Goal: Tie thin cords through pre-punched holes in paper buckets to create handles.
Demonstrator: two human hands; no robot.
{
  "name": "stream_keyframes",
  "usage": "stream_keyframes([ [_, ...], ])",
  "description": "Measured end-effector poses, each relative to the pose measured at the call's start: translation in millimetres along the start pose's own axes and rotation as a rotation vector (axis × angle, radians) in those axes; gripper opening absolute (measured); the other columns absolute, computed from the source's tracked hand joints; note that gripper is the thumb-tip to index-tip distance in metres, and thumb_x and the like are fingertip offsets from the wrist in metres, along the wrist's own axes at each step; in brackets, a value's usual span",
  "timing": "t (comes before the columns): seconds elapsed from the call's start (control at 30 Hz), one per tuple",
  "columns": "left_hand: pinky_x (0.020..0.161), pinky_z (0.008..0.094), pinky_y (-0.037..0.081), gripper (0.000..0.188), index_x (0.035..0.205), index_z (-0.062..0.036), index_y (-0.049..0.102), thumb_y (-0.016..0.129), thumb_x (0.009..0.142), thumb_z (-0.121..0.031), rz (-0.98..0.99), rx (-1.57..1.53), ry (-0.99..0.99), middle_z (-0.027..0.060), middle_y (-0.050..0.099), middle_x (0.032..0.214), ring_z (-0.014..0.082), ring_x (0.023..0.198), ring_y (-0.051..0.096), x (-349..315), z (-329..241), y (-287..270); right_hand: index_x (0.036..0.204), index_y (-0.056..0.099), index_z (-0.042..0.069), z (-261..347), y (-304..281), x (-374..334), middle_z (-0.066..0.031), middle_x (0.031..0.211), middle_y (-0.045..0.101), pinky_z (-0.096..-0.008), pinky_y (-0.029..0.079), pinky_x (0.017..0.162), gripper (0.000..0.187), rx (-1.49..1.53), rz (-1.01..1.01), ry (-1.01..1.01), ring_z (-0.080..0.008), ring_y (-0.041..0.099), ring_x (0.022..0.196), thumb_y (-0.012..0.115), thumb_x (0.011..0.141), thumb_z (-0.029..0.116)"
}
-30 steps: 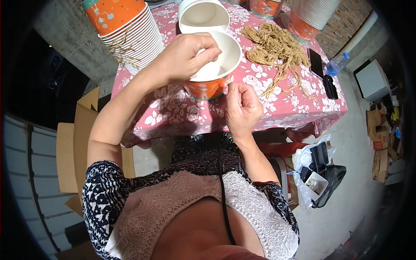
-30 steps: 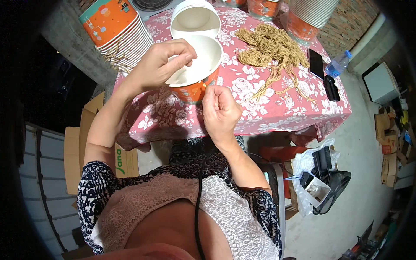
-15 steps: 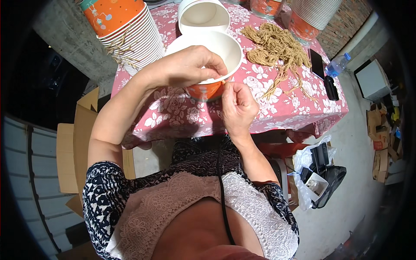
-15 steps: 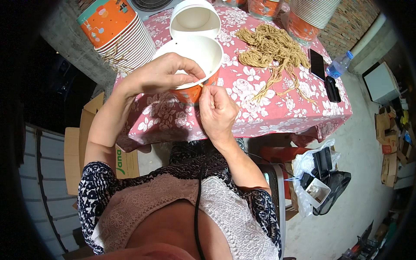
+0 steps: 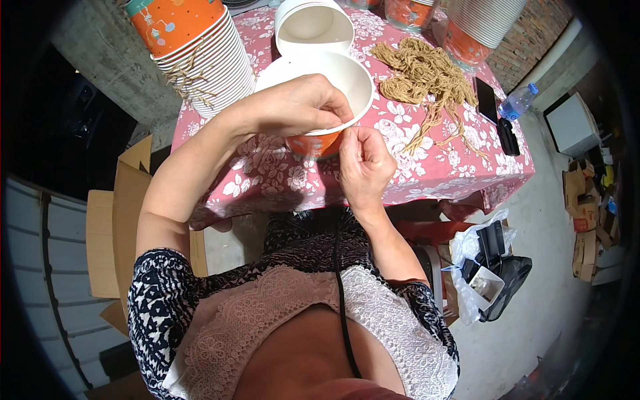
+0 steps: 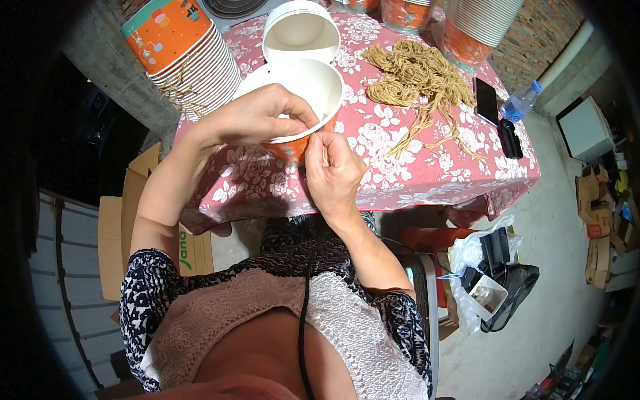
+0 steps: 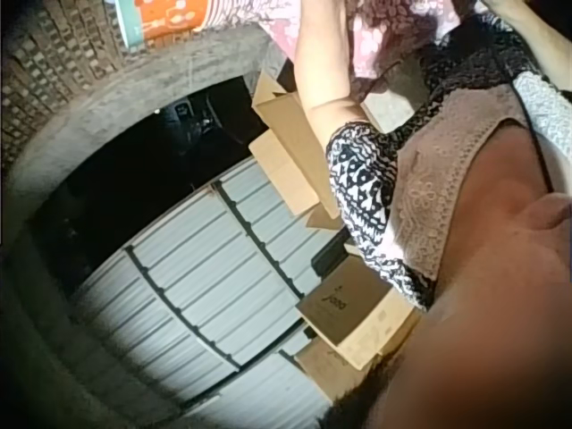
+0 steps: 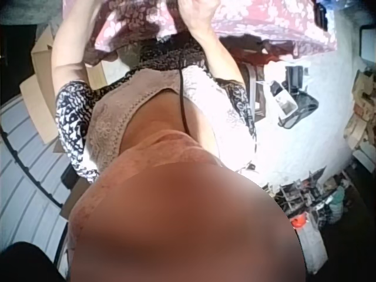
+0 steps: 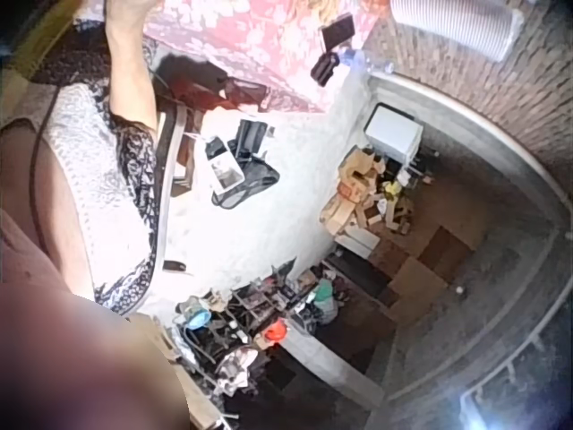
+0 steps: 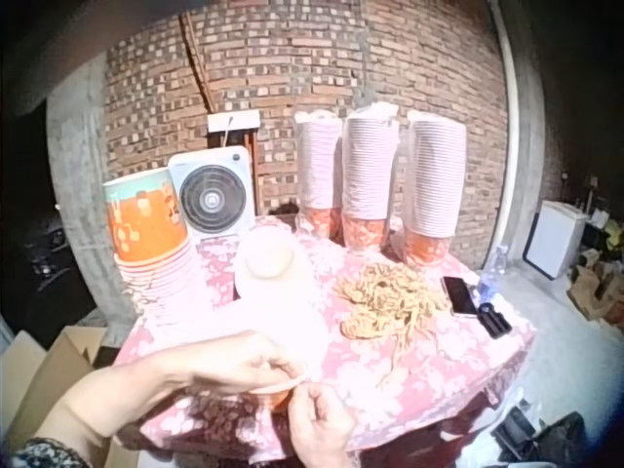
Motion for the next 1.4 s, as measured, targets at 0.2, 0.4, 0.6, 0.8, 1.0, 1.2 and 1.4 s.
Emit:
stream_keyframes([
  [0.2,0.069,0.0276,0.048,0.017,0.090,0.0045,0.065,0.060,0.085,-0.011,0.042,0.011,0.006,0.0068,0.066,0.077,0.0100,0.074,0.058,3,0,5,0.082,0.060,0.000,10,-2,-2,-0.0071,0.056,0.055,-0.0277,0.040,0.045,0.009,-0.036,0.001,-0.045,-0.0134,0.054,0.047,0.068,0.086,-0.001],
  [0.4,0.065,0.0264,0.045,0.013,0.084,0.0024,0.060,0.058,0.086,-0.010,0.046,0.061,-0.001,0.0036,0.061,0.072,0.0080,0.071,0.054,8,3,9,0.086,0.060,0.000,11,-3,-1,-0.0051,0.055,0.052,-0.0269,0.039,0.046,0.007,0.004,0.001,-0.039,-0.0112,0.052,0.048,0.067,0.088,0.001],
  [0.6,0.068,0.0248,0.046,0.009,0.083,0.0002,0.056,0.055,0.088,-0.008,-0.127,-0.003,-0.079,0.0025,0.061,0.074,0.0082,0.070,0.055,4,24,-21,0.101,0.061,-0.002,2,-14,0,-0.0007,0.057,0.046,-0.0244,0.037,0.048,0.012,0.056,0.068,0.079,-0.0065,0.042,0.051,0.062,0.093,0.007],
  [0.8,0.067,0.0235,0.048,0.020,0.082,-0.0016,0.055,0.049,0.095,-0.015,-0.166,-0.303,-0.097,0.0075,0.064,0.082,0.0098,0.066,0.058,-7,22,-38,0.092,0.063,-0.001,4,-21,-2,-0.0083,0.061,0.054,-0.0327,0.041,0.049,0.009,-0.104,0.147,0.054,-0.0177,0.051,0.050,0.066,0.086,0.005],
  [1.0,0.055,0.0221,0.049,0.026,0.083,0.0003,0.058,0.048,0.097,-0.019,-0.257,-0.803,0.014,0.0156,0.068,0.083,0.0121,0.055,0.060,-11,5,-31,0.084,0.061,0.000,35,-18,-2,-0.0125,0.072,0.056,-0.0398,0.043,0.062,0.008,-0.178,0.223,-0.107,-0.0298,0.055,0.067,0.067,0.079,0.001],
  [1.2,0.057,0.0204,0.048,0.021,0.085,0.0013,0.062,0.058,0.095,-0.017,-0.343,-0.650,0.026,0.0081,0.066,0.076,0.0103,0.058,0.060,-4,0,-24,0.087,0.062,0.000,55,-22,-8,-0.0117,0.069,0.053,-0.0380,0.043,0.059,0.011,-0.125,0.322,-0.182,-0.0283,0.053,0.063,0.067,0.077,-0.002],
  [1.4,0.073,0.0215,0.051,0.021,0.110,0.0063,0.063,0.056,0.092,-0.001,-0.246,-0.500,0.095,0.0061,0.066,0.090,0.0082,0.076,0.061,0,-10,-13,0.091,0.066,-0.002,63,-33,17,-0.0117,0.074,0.060,-0.0309,0.046,0.055,0.008,-0.027,0.331,-0.123,-0.0208,0.058,0.060,0.066,0.083,-0.002],
])
Point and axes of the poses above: each hand's wrist, its own x-axis towards the middle knuckle, its own y-axis out of the palm, z = x × y, the point moved 10 cm from there along x, towards the middle knuckle
